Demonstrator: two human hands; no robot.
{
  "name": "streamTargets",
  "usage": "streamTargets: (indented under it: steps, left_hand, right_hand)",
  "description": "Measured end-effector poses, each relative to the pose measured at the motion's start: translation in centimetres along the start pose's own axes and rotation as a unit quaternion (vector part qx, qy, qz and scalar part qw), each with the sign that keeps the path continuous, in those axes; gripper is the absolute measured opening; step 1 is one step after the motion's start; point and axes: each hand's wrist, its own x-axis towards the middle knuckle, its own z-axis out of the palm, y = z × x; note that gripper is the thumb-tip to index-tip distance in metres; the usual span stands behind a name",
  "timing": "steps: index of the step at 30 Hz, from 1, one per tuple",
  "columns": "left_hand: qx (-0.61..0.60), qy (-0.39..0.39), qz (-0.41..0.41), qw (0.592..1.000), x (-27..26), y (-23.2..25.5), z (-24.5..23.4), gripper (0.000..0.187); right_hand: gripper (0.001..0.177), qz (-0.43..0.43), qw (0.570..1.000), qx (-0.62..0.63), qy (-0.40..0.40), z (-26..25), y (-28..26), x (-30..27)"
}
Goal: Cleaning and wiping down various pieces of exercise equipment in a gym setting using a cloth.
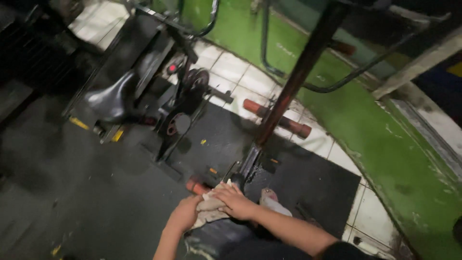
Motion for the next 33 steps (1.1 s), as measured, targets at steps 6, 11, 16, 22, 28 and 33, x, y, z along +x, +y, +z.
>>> streamTargets:
  steps: [6, 11, 16, 22, 28, 33]
  left_hand:
    - [-0.061, 0.145, 0.199, 0.967, 8.7, 12.1, -9.6, 0.068]
    - [-0.167, 0.249, 0.288, 0.909, 16.9, 25.8, -15.6, 0.078]
    - [-0.22, 0.302, 0.309, 0.875, 24.0, 34.2, -16.5, 0.089]
    - [-0.276, 0.248, 0.289, 0.883, 32.2, 35.0, -10.2, 0.087]
    - [-0.401, 0.183, 0.241, 0.864, 32.4, 32.6, -6.9, 0.07]
    - [-0.319, 0.194, 0.129, 0.918, 35.2, 25.3, 2.8, 0.051]
  right_hand:
    - [0.066, 0.067, 0.911, -0.309, 0.265, -18.6, -1.2, 2.1]
    - [0.046, 0.021, 0.82, -0.396, 0.413, -35.5, -0.7, 0.3]
    - [0.04, -0.011, 0.755, -0.498, 0.426, -45.2, 1.7, -0.3]
    - [0.048, 0.092, 0.889, -0.34, 0.293, -46.0, 7.4, 1.1]
    - [0.047, 0.071, 0.866, -0.382, 0.314, -40.7, 12.8, 2.4]
    - [0.043, 0.065, 0.875, -0.423, 0.225, -35.5, 14.4, 2.2]
